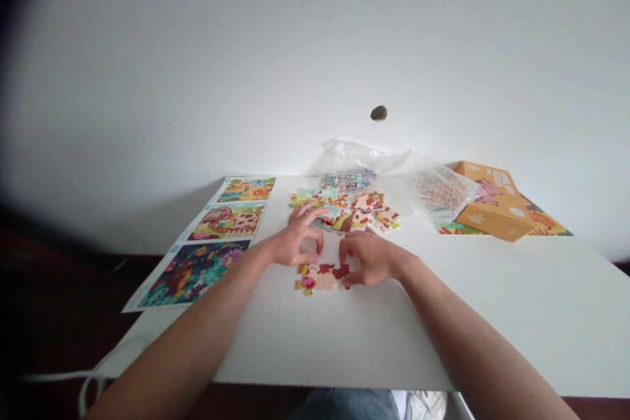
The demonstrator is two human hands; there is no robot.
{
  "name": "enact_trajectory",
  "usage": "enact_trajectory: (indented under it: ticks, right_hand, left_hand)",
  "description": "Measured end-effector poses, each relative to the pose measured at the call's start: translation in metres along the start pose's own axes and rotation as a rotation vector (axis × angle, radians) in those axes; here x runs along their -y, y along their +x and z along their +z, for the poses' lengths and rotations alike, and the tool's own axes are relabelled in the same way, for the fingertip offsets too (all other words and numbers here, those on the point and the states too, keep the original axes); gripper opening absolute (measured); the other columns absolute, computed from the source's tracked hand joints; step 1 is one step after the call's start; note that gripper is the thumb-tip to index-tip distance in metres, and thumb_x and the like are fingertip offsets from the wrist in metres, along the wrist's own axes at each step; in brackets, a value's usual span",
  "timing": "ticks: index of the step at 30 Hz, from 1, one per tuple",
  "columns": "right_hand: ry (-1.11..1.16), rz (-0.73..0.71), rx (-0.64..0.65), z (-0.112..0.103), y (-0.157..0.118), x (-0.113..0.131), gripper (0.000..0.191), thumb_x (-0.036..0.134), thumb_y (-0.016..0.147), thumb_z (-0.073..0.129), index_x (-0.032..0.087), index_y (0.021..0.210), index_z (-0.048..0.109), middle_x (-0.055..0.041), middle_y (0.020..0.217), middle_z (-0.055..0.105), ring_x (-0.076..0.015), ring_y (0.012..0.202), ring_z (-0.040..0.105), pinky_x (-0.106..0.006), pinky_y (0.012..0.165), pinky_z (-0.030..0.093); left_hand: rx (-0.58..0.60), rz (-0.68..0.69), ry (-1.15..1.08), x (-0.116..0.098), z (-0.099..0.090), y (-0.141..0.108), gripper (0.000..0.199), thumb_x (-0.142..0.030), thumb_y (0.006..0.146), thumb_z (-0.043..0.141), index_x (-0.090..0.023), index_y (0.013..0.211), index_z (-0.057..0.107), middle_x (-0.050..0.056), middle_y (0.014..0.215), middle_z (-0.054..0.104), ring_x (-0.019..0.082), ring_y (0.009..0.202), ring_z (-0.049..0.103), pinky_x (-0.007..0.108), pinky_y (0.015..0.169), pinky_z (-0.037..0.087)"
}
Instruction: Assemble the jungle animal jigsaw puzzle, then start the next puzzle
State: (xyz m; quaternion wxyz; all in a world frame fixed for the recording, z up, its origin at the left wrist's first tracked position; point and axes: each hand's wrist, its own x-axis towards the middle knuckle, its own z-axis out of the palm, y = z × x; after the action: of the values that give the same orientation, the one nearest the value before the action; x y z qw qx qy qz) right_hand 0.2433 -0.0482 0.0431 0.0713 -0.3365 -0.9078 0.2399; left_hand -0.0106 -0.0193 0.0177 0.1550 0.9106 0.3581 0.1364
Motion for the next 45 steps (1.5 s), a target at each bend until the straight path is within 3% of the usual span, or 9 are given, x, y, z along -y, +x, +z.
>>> enact_trajectory:
  ticks: [6, 10, 12, 15, 17, 22, 31, 38, 45]
  right_hand:
    - [-0.008, -0.009, -0.015, 0.001, 0.0, 0.001, 0.028, 0.039, 0.068, 0.081, 0.022, 0.086, 0.069, -0.0025, 0.091, 0.064, -0.0197, 0.085, 0.059, -0.032, 0.081, 0.041]
    - [-0.006, -0.028, -0.08, 0.003, 0.002, -0.005, 0.018, 0.036, 0.076, 0.074, 0.021, 0.084, 0.069, -0.0019, 0.083, 0.064, -0.0164, 0.074, 0.057, -0.028, 0.07, 0.041]
    - [-0.005, 0.019, -0.211, 0.005, 0.004, -0.012, 0.012, 0.031, 0.083, 0.067, 0.02, 0.088, 0.069, -0.0023, 0.082, 0.064, -0.0153, 0.071, 0.057, -0.027, 0.068, 0.042]
    - [-0.055, 0.129, -0.44, 0.009, 0.009, -0.026, 0.017, 0.026, 0.087, 0.061, 0.022, 0.101, 0.069, -0.0046, 0.092, 0.065, -0.0173, 0.08, 0.06, -0.03, 0.078, 0.044]
    - [-0.098, 0.196, -0.47, 0.012, 0.012, -0.033, 0.022, 0.027, 0.086, 0.061, 0.024, 0.107, 0.069, -0.0058, 0.097, 0.065, -0.019, 0.086, 0.06, -0.031, 0.082, 0.044]
    - [-0.097, 0.265, -0.388, 0.02, 0.024, -0.038, 0.025, 0.026, 0.09, 0.054, 0.025, 0.109, 0.071, -0.0049, 0.091, 0.064, -0.0177, 0.081, 0.06, -0.029, 0.078, 0.044]
    - [-0.109, 0.306, -0.496, 0.022, 0.032, -0.037, 0.025, 0.023, 0.085, 0.056, 0.026, 0.103, 0.073, -0.0046, 0.09, 0.064, -0.0182, 0.084, 0.059, -0.028, 0.081, 0.045]
    - [-0.267, 0.587, -0.729, 0.017, 0.03, -0.06, 0.031, 0.036, 0.087, 0.059, 0.024, 0.114, 0.071, -0.0134, 0.119, 0.062, -0.0323, 0.108, 0.051, -0.045, 0.091, 0.042]
    - [-0.247, 0.641, -0.679, 0.018, 0.024, -0.078, 0.032, 0.042, 0.09, 0.058, 0.034, 0.118, 0.07, -0.0056, 0.138, 0.057, -0.0369, 0.117, 0.047, -0.052, 0.09, 0.038]
  left_hand:
    - [-0.004, -0.006, -0.003, 0.0, -0.001, -0.001, 0.014, -0.026, 0.065, 0.081, -0.024, 0.077, 0.075, 0.001, 0.16, 0.027, 0.042, 0.15, 0.003, 0.066, 0.118, 0.007]
    - [-0.069, -0.031, 0.022, 0.001, 0.001, 0.001, 0.012, -0.03, 0.069, 0.078, -0.024, 0.079, 0.074, 0.0, 0.158, 0.032, 0.04, 0.149, 0.012, 0.062, 0.119, 0.013]
    - [-0.198, -0.13, 0.074, 0.005, 0.004, 0.003, 0.011, -0.028, 0.075, 0.071, -0.026, 0.085, 0.074, 0.0, 0.155, 0.038, 0.036, 0.146, 0.021, 0.059, 0.119, 0.018]
    - [-0.393, -0.387, 0.158, 0.017, 0.012, 0.008, 0.031, -0.022, 0.079, 0.064, -0.03, 0.108, 0.071, 0.003, 0.148, 0.047, 0.034, 0.139, 0.035, 0.057, 0.113, 0.032]
    - [-0.439, -0.498, 0.17, 0.027, 0.018, 0.009, 0.039, -0.024, 0.081, 0.063, -0.031, 0.119, 0.067, 0.007, 0.138, 0.055, 0.033, 0.13, 0.045, 0.055, 0.107, 0.039]
    - [-0.46, -0.38, 0.107, 0.043, 0.027, 0.012, 0.035, -0.02, 0.084, 0.062, -0.025, 0.118, 0.07, 0.008, 0.131, 0.06, 0.029, 0.121, 0.053, 0.049, 0.107, 0.044]
    - [-0.537, -0.318, -0.016, 0.044, 0.028, 0.014, 0.038, -0.018, 0.08, 0.065, -0.023, 0.118, 0.069, 0.009, 0.129, 0.059, 0.026, 0.124, 0.053, 0.046, 0.111, 0.042]
    - [-0.38, -0.213, 0.031, 0.027, 0.02, 0.009, 0.045, -0.017, 0.076, 0.065, -0.03, 0.118, 0.072, 0.008, 0.142, 0.045, 0.031, 0.136, 0.04, 0.05, 0.116, 0.032]
    - [-0.229, -0.205, 0.069, 0.021, 0.019, 0.01, 0.035, -0.029, 0.087, 0.061, -0.045, 0.117, 0.07, 0.001, 0.153, 0.034, 0.035, 0.141, 0.031, 0.06, 0.115, 0.026]
